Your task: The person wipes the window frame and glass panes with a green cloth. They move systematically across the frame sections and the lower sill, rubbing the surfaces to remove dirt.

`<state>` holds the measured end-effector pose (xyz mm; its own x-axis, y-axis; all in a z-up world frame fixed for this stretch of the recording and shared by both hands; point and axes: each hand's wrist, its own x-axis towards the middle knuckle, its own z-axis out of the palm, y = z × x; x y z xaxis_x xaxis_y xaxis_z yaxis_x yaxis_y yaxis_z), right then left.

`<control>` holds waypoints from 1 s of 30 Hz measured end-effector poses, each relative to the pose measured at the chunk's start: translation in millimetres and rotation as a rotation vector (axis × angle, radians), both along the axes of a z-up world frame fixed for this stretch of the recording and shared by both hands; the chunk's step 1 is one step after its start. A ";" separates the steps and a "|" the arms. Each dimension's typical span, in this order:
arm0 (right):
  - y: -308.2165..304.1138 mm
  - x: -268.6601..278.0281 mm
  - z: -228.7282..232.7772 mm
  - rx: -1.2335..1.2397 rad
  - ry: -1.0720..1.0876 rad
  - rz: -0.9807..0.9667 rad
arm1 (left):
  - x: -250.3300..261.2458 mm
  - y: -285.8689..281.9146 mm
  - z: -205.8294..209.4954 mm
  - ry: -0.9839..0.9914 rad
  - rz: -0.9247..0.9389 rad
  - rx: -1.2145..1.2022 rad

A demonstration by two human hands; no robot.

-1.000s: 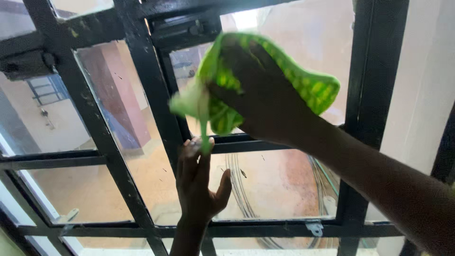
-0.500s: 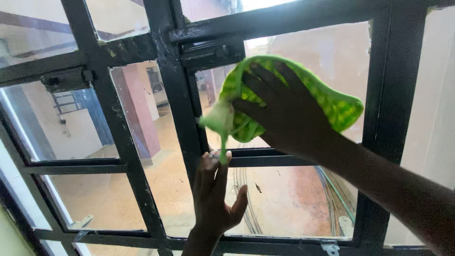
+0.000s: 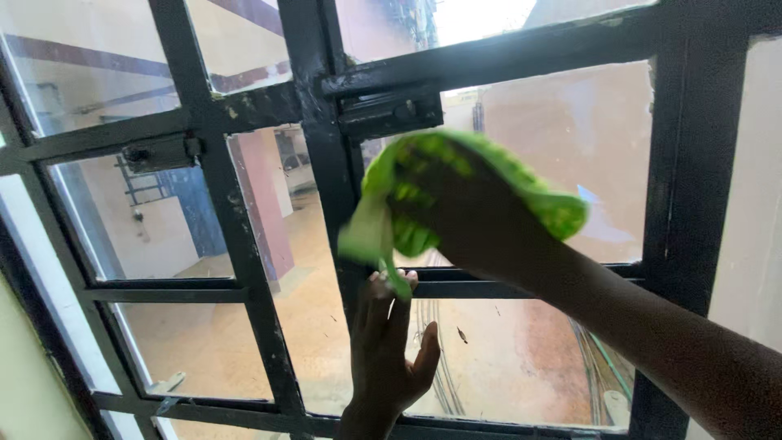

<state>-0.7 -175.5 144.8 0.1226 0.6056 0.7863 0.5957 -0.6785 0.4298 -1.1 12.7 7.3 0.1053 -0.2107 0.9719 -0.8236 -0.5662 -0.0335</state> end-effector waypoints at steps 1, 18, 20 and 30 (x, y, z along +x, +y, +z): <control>-0.3 -2.1 1.4 -0.097 -0.243 -0.221 | -0.7 -0.1 -0.4 0.007 -0.002 -0.010; -72.3 -35.1 -1.9 0.050 0.191 -0.449 | 2.1 -4.6 -3.5 -0.088 -0.023 -0.068; -72.6 -46.5 -3.8 -0.097 -0.015 -0.444 | 4.4 -7.3 1.5 -0.114 -0.010 -0.060; -90.7 -51.5 -33.3 0.018 -0.069 -0.383 | 6.2 -8.8 -2.5 -0.104 -0.003 -0.057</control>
